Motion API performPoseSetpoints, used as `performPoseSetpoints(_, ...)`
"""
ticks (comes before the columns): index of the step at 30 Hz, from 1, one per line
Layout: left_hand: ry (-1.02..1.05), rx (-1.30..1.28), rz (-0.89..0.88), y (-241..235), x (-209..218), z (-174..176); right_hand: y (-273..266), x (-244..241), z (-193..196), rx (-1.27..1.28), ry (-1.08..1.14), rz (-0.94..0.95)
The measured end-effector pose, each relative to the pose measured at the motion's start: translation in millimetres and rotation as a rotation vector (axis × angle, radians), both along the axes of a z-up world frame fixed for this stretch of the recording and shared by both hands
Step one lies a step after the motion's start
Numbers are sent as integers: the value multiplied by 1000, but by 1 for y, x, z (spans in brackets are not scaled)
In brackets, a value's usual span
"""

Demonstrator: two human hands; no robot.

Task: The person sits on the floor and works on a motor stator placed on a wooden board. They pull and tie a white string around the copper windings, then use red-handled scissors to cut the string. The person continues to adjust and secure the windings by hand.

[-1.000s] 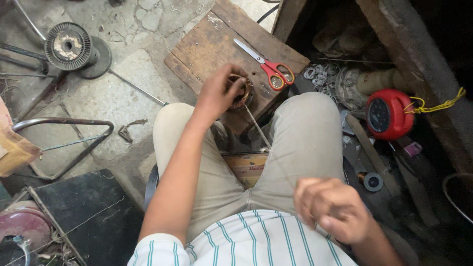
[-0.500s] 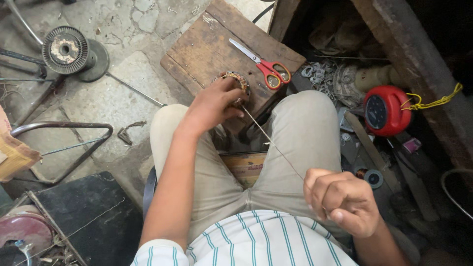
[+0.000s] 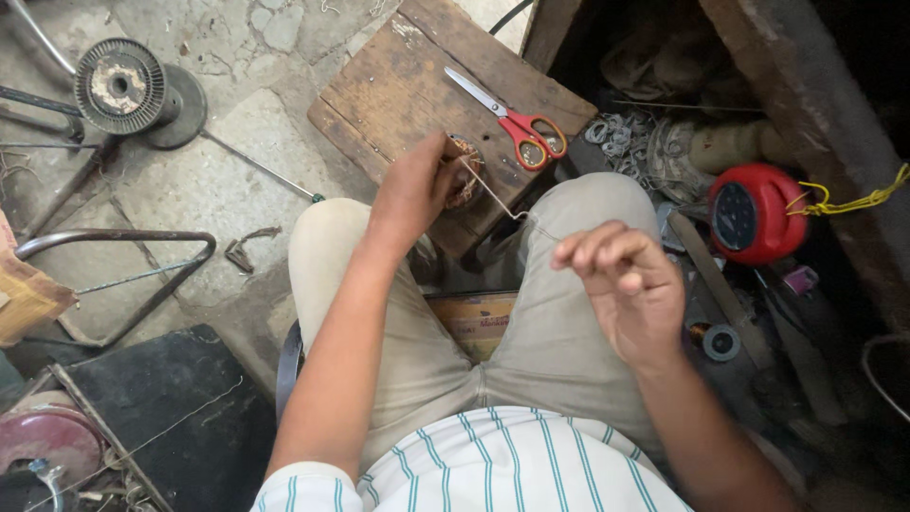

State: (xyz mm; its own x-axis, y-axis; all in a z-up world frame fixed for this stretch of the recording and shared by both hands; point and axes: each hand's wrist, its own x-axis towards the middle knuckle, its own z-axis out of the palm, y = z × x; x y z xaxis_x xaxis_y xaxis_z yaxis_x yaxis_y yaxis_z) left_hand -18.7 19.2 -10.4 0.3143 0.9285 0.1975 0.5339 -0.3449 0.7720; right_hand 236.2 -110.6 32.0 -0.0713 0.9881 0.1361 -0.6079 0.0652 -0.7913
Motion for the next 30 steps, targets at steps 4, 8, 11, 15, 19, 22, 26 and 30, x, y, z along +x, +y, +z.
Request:
performPoseSetpoints(4,-63,-13,19,1,2,3,9,-3,-3,-135,-502,-324)
performPoseSetpoints(8,-228,-323,-16,0,-1,5,45,9,-7,-63,-862,-506)
performPoseSetpoints(11,-387,-482,-94,-2,-9,-1,73,22,-10,-47,-1206,-494)
performPoseSetpoints(15,-684,-501,-184,5,-22,-17,96,20,-9,154,-1619,-434)
performPoseSetpoints(19,-737,-409,-154,10,-30,-29,119,-3,-5,216,-1281,-37)
performPoseSetpoints(22,-778,-433,-137,12,-28,-28,133,-31,-7,223,-1171,142)
performPoseSetpoints(26,-763,-409,-126,14,-20,-16,150,-59,-14,81,-1160,228)
performPoseSetpoints(30,-754,-416,-83,20,-12,0,153,-63,-22,172,-1269,166)
